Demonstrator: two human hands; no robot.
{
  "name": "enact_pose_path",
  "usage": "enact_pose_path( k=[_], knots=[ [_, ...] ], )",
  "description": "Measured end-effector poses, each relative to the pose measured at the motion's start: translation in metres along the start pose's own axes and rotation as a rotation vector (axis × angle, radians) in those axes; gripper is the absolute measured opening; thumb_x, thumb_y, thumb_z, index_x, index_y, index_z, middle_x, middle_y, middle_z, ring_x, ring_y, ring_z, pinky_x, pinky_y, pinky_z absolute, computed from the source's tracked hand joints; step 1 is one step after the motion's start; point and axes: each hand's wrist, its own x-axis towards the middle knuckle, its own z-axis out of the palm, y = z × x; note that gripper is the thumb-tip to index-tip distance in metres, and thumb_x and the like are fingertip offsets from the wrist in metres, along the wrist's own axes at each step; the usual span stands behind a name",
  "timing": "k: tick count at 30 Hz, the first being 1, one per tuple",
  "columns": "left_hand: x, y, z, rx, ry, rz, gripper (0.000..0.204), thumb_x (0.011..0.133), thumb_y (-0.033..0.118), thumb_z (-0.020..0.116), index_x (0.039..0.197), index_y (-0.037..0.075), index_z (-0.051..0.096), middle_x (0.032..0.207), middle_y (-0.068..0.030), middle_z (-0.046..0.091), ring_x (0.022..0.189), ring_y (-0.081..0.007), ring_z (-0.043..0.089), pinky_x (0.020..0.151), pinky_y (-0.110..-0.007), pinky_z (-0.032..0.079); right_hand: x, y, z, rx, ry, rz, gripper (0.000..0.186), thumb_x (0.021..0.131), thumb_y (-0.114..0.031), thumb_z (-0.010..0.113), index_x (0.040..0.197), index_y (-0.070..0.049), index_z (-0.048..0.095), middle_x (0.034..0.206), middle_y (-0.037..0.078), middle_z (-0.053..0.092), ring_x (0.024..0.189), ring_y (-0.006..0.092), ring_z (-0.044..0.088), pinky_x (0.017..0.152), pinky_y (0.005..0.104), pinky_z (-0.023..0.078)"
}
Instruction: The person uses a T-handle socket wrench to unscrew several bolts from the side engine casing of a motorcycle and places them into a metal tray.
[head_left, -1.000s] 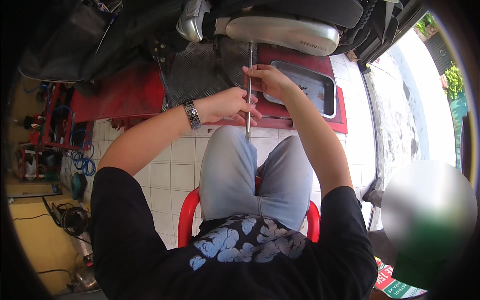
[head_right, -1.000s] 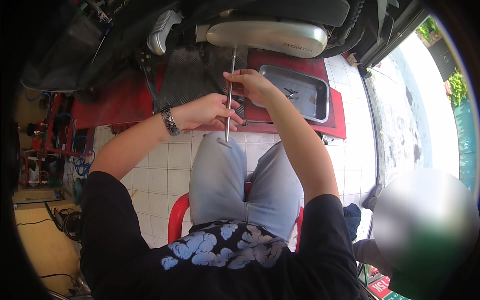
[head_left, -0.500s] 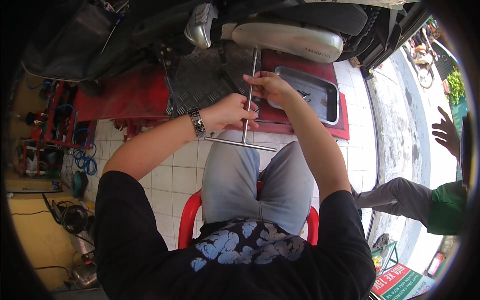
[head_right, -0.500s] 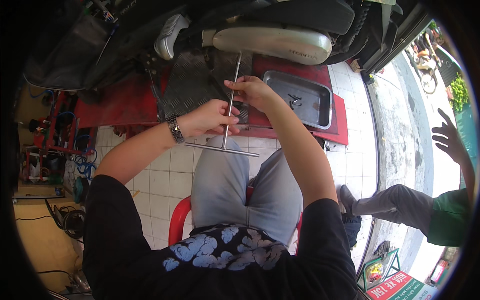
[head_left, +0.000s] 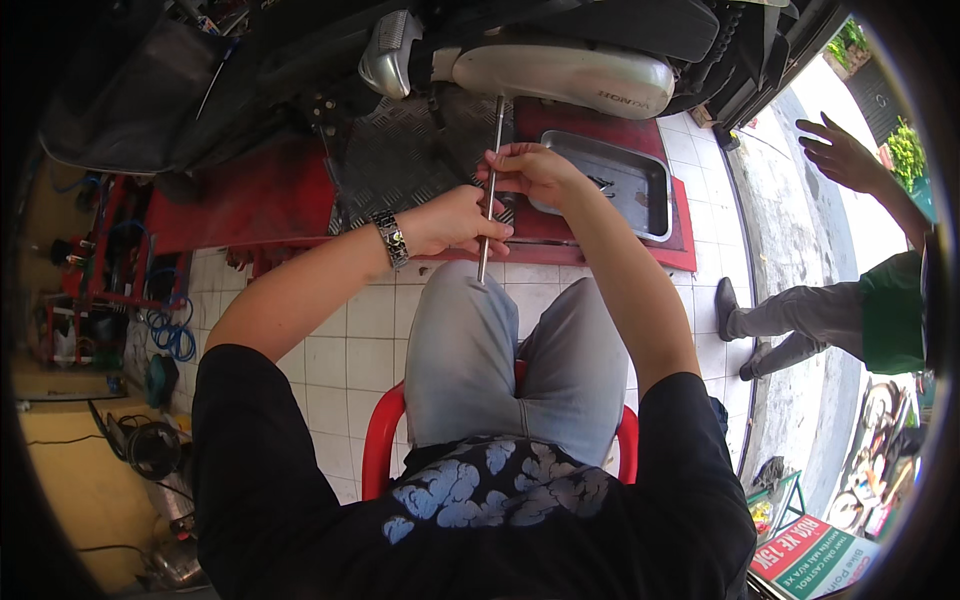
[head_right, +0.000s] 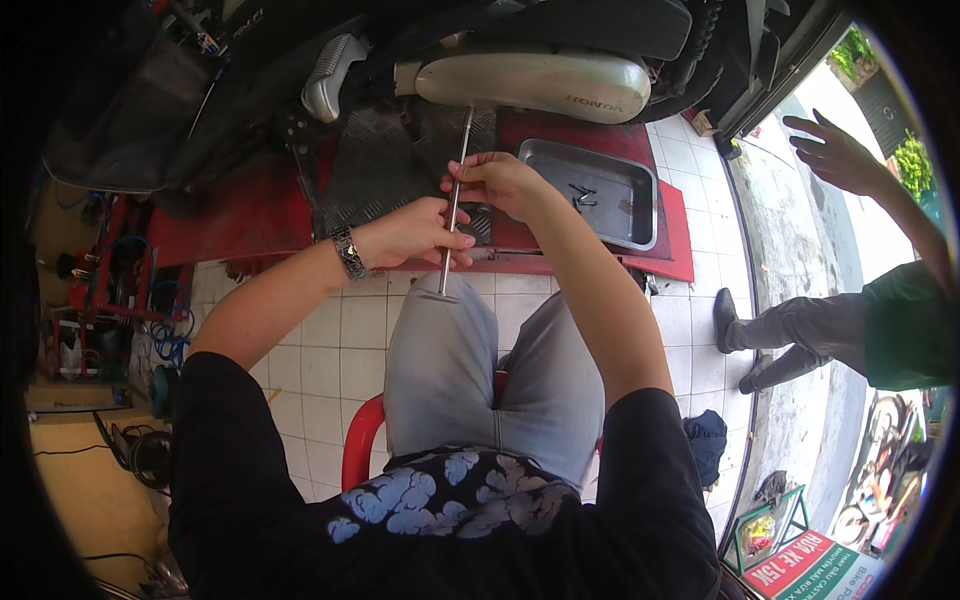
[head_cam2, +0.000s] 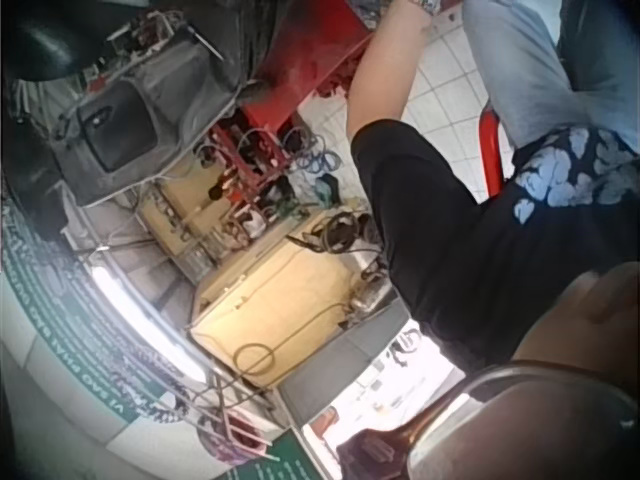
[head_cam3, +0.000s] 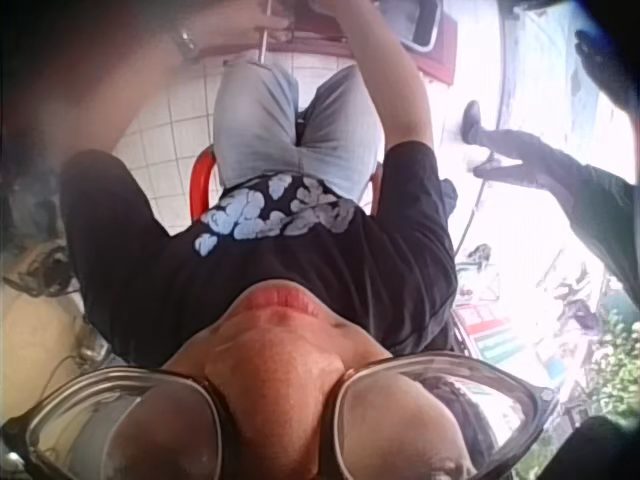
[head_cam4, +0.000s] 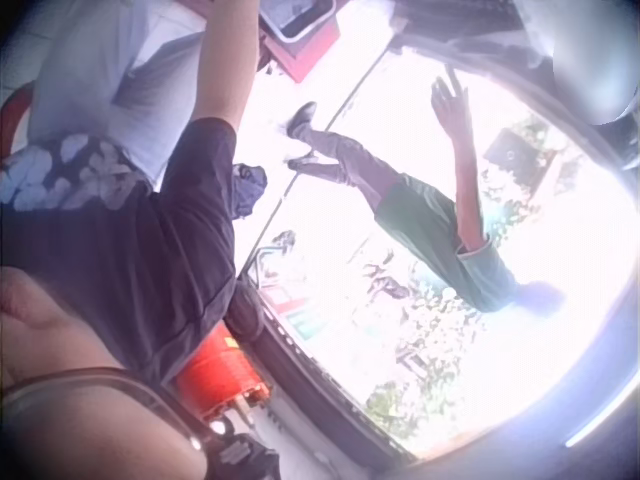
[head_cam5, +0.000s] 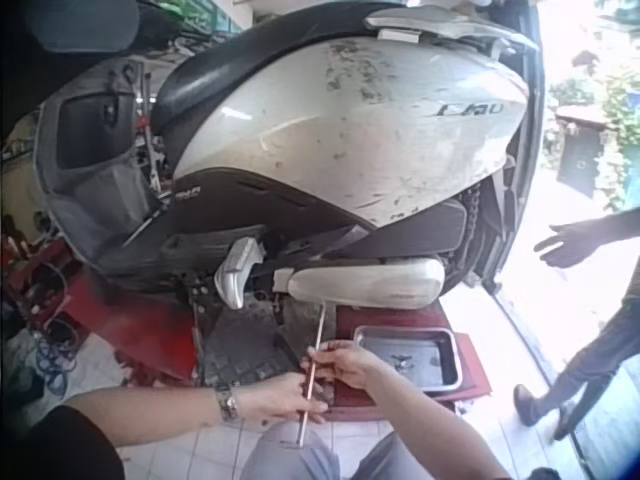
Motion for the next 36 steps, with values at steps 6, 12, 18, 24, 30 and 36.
enact_pose_path(
  k=[6,12,18,24,30,36],
  knots=[
    [0.004,0.001,0.001,-0.284,-0.099,0.136,0.04,0.099,0.012,0.053,0.134,-0.002,0.038,0.125,-0.0224,0.057,0.113,-0.03,0.063,0.096,-0.039,0.053,0.0,-0.006,0.016,-0.211,0.147,0.033,0.034,0.086,-0.029,0.077,0.09,-0.007,0.052,0.078,0.007,0.061,0.067,0.0146,0.061,0.055,0.0277,0.05],
    [-0.003,0.011,0.001,-0.491,-0.17,0.121,0.038,0.1,0.017,0.053,0.131,0.002,0.04,0.125,-0.0183,0.058,0.115,-0.0271,0.062,0.098,-0.041,0.052,-0.026,-0.019,0.011,0.034,-0.184,-0.086,0.038,0.093,-0.012,0.063,0.125,0.005,0.052,0.112,0.02,0.064,0.102,0.0218,0.066,0.078,0.0276,0.055],
    [-0.004,0.019,0.003,-0.093,-0.087,-0.077,0.035,0.098,0.021,0.058,0.122,0.001,0.044,0.117,-0.0148,0.06,0.106,-0.0241,0.066,0.089,-0.035,0.055,-0.01,-0.006,-0.001,0.044,-0.044,-0.013,0.023,0.094,-0.001,0.06,0.116,0.004,0.056,0.108,0.016,0.066,0.105,0.0242,0.066,0.093,0.0344,0.055],
    [-0.001,0.007,0.014,0.006,0.035,0.003,0.034,0.097,0.024,0.062,0.117,0.0,0.048,0.101,-0.0115,0.063,0.09,-0.0205,0.07,0.073,-0.028,0.055,-0.009,-0.006,0.003,-0.005,0.068,0.006,0.014,0.092,-0.008,0.067,0.103,0.0,0.061,0.1,0.011,0.068,0.098,0.0236,0.068,0.09,0.0368,0.055],
    [0.005,0.008,0.0,-0.08,0.055,0.078,0.027,0.102,0.023,0.053,0.119,0.004,0.047,0.108,-0.0175,0.067,0.088,-0.0187,0.069,0.068,-0.023,0.05,-0.017,-0.026,0.001,0.016,-0.129,-0.059,0.023,0.098,-0.009,0.056,0.117,0.004,0.058,0.113,0.015,0.065,0.106,0.0229,0.065,0.09,0.0317,0.056],
    [-0.002,0.005,0.004,-0.237,-0.075,0.08,0.028,0.105,0.024,0.042,0.125,0.004,0.04,0.124,-0.0209,0.062,0.091,-0.0187,0.068,0.07,-0.023,0.049,-0.016,-0.013,-0.005,-0.044,-0.055,-0.038,0.024,0.093,-0.006,0.063,0.115,0.002,0.059,0.105,0.012,0.068,0.104,0.0193,0.067,0.083,0.0264,0.057]
  ],
)
